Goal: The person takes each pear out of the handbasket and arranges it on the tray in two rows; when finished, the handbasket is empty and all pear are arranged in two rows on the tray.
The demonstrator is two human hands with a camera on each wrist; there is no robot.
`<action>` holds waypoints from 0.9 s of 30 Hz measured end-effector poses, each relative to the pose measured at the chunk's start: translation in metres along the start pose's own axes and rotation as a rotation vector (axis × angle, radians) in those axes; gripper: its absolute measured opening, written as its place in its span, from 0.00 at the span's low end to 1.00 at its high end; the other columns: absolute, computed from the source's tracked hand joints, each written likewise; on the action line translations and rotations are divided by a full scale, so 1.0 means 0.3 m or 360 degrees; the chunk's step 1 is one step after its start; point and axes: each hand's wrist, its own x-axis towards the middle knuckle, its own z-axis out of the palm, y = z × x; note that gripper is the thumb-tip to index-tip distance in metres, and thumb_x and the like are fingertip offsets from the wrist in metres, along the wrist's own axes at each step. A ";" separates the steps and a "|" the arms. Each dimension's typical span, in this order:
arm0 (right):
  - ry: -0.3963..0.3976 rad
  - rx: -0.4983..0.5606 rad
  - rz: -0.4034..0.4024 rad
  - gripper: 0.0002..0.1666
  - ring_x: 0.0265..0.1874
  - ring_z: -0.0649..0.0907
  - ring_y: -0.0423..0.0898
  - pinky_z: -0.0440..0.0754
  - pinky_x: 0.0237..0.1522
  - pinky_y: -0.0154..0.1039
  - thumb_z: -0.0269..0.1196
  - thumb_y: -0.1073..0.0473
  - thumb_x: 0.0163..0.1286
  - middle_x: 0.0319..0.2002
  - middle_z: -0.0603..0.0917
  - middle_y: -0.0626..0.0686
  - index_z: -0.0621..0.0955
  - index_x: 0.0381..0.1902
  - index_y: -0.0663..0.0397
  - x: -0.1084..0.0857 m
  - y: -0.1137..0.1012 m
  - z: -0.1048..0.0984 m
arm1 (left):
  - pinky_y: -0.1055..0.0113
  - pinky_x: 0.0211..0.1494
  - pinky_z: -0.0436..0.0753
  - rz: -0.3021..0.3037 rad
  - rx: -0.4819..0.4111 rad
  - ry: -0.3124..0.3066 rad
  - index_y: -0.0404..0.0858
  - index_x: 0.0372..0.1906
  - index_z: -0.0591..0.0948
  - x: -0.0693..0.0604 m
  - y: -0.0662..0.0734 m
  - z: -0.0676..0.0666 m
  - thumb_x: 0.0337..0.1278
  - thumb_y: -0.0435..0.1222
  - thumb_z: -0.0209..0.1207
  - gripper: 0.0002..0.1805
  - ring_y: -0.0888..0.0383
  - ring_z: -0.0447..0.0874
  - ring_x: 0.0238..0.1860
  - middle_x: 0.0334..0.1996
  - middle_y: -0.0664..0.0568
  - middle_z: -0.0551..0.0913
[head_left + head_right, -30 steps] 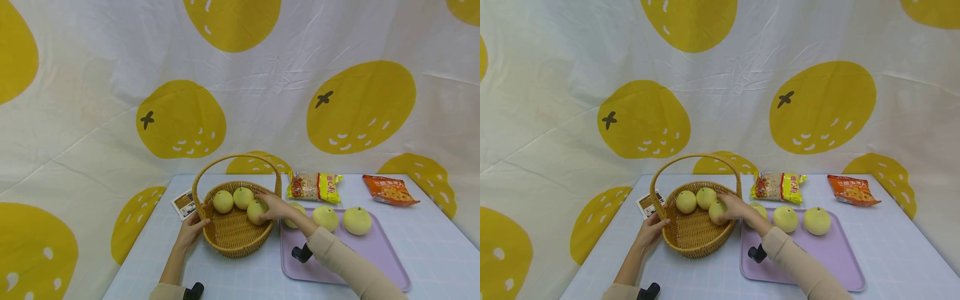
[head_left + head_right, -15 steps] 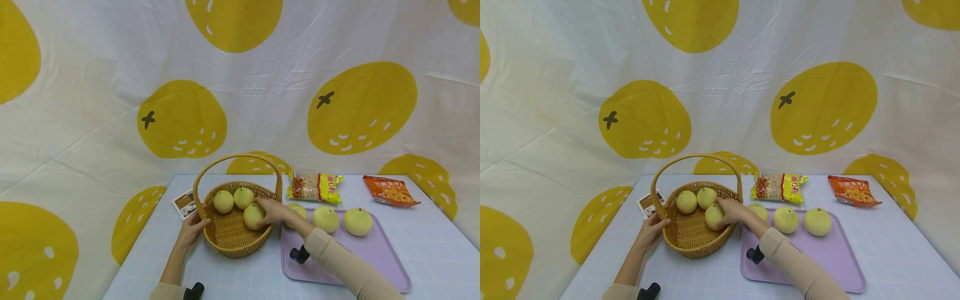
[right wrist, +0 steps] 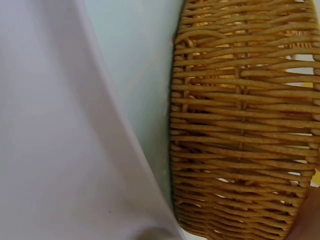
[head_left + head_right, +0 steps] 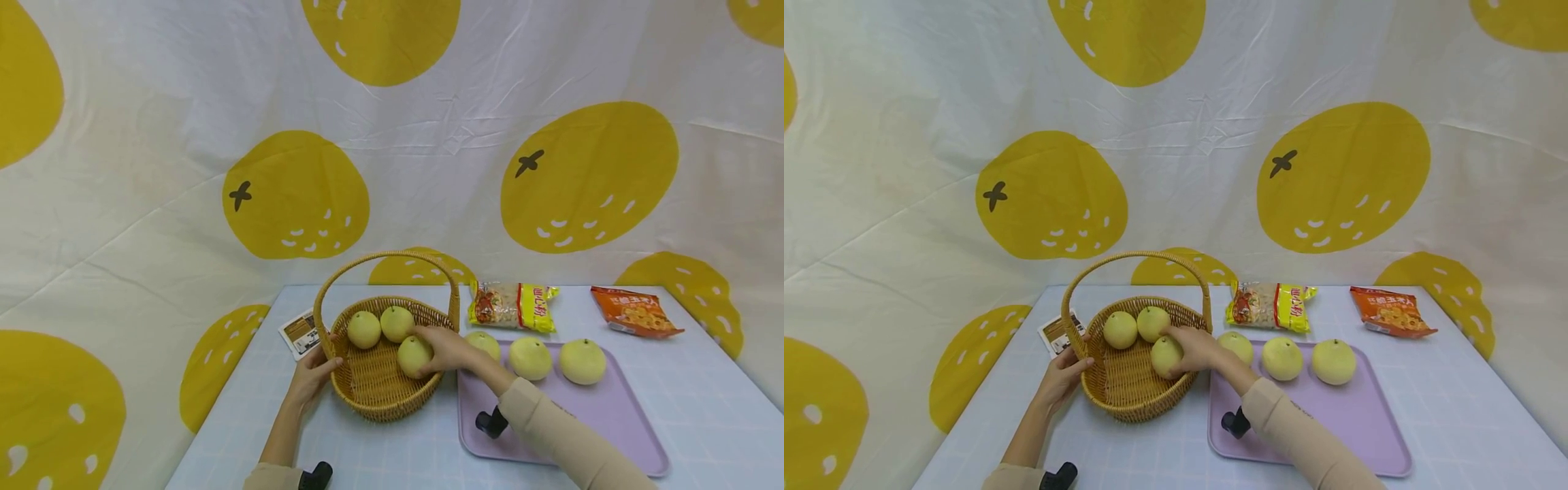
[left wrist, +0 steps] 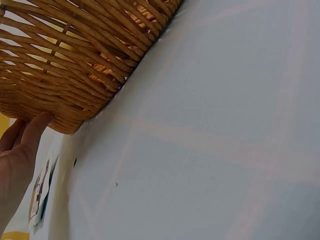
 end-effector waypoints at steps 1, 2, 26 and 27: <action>0.0004 0.0058 -0.0007 0.45 0.55 0.75 0.58 0.72 0.57 0.53 0.75 0.55 0.48 0.57 0.76 0.62 0.69 0.62 0.64 0.000 0.002 -0.002 | 0.69 0.53 0.77 0.0001 -0.0008 -0.0002 0.32 0.67 0.66 0.001 0.000 -0.001 0.54 0.25 0.59 0.33 0.52 0.70 0.61 0.65 0.36 0.66; 0.0007 0.0113 -0.0012 0.45 0.55 0.75 0.58 0.73 0.56 0.53 0.75 0.56 0.48 0.56 0.76 0.62 0.70 0.62 0.64 0.001 0.005 -0.004 | 0.69 0.53 0.77 0.0004 -0.0010 -0.0007 0.32 0.67 0.65 0.001 0.000 -0.001 0.54 0.25 0.59 0.33 0.52 0.70 0.61 0.65 0.36 0.66; 0.0168 0.0494 -0.0057 0.45 0.52 0.76 0.53 0.77 0.49 0.46 0.73 0.53 0.49 0.56 0.77 0.57 0.70 0.63 0.58 -0.034 0.006 -0.048 | 0.69 0.52 0.78 0.0077 0.0060 -0.0034 0.30 0.67 0.64 0.001 -0.003 -0.003 0.55 0.26 0.60 0.33 0.55 0.74 0.57 0.63 0.31 0.66; 0.0176 0.0495 -0.0068 0.44 0.52 0.77 0.52 0.77 0.49 0.45 0.73 0.53 0.49 0.55 0.77 0.56 0.70 0.63 0.58 -0.037 0.005 -0.051 | 0.69 0.51 0.78 0.0089 0.0075 -0.0040 0.29 0.67 0.64 0.001 -0.003 -0.002 0.55 0.26 0.60 0.33 0.55 0.75 0.57 0.63 0.30 0.65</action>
